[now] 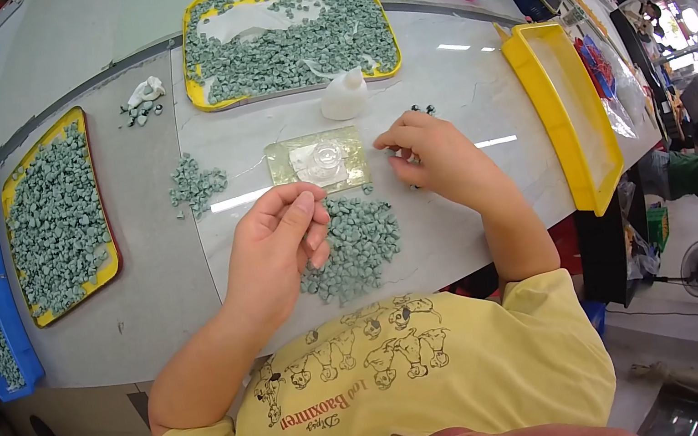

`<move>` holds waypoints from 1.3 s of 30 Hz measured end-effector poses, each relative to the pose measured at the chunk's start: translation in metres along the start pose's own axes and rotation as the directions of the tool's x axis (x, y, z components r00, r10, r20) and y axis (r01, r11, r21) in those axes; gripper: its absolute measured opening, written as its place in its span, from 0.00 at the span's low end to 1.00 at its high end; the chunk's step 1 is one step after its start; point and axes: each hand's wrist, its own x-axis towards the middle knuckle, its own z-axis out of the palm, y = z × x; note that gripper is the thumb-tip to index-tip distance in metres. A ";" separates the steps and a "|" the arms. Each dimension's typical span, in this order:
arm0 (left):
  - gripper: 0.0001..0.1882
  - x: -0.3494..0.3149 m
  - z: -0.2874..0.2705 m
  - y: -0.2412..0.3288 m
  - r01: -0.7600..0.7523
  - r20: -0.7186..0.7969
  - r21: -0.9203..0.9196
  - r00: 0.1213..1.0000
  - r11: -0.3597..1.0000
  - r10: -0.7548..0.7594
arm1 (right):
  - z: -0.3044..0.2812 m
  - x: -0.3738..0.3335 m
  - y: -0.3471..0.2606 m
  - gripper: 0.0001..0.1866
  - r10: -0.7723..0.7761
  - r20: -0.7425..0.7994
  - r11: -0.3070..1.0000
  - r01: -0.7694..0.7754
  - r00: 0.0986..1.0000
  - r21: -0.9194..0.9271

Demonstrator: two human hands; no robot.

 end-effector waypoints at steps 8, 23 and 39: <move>0.12 -0.005 0.001 -0.004 0.085 0.049 0.124 0.995 0.989 -0.092 | 0.016 -0.001 -0.050 0.10 -0.096 -0.020 0.892 0.095 0.995 0.443; 0.16 -0.013 -0.004 0.001 0.084 -0.031 0.221 0.996 0.972 -0.079 | 0.041 0.005 -0.051 0.13 -0.470 -0.237 0.843 0.512 0.850 0.166; 0.13 -0.008 -0.005 -0.004 -0.069 0.063 0.574 0.997 0.816 0.040 | 0.024 0.001 -0.041 0.18 -0.674 -0.140 0.739 0.663 0.726 -0.119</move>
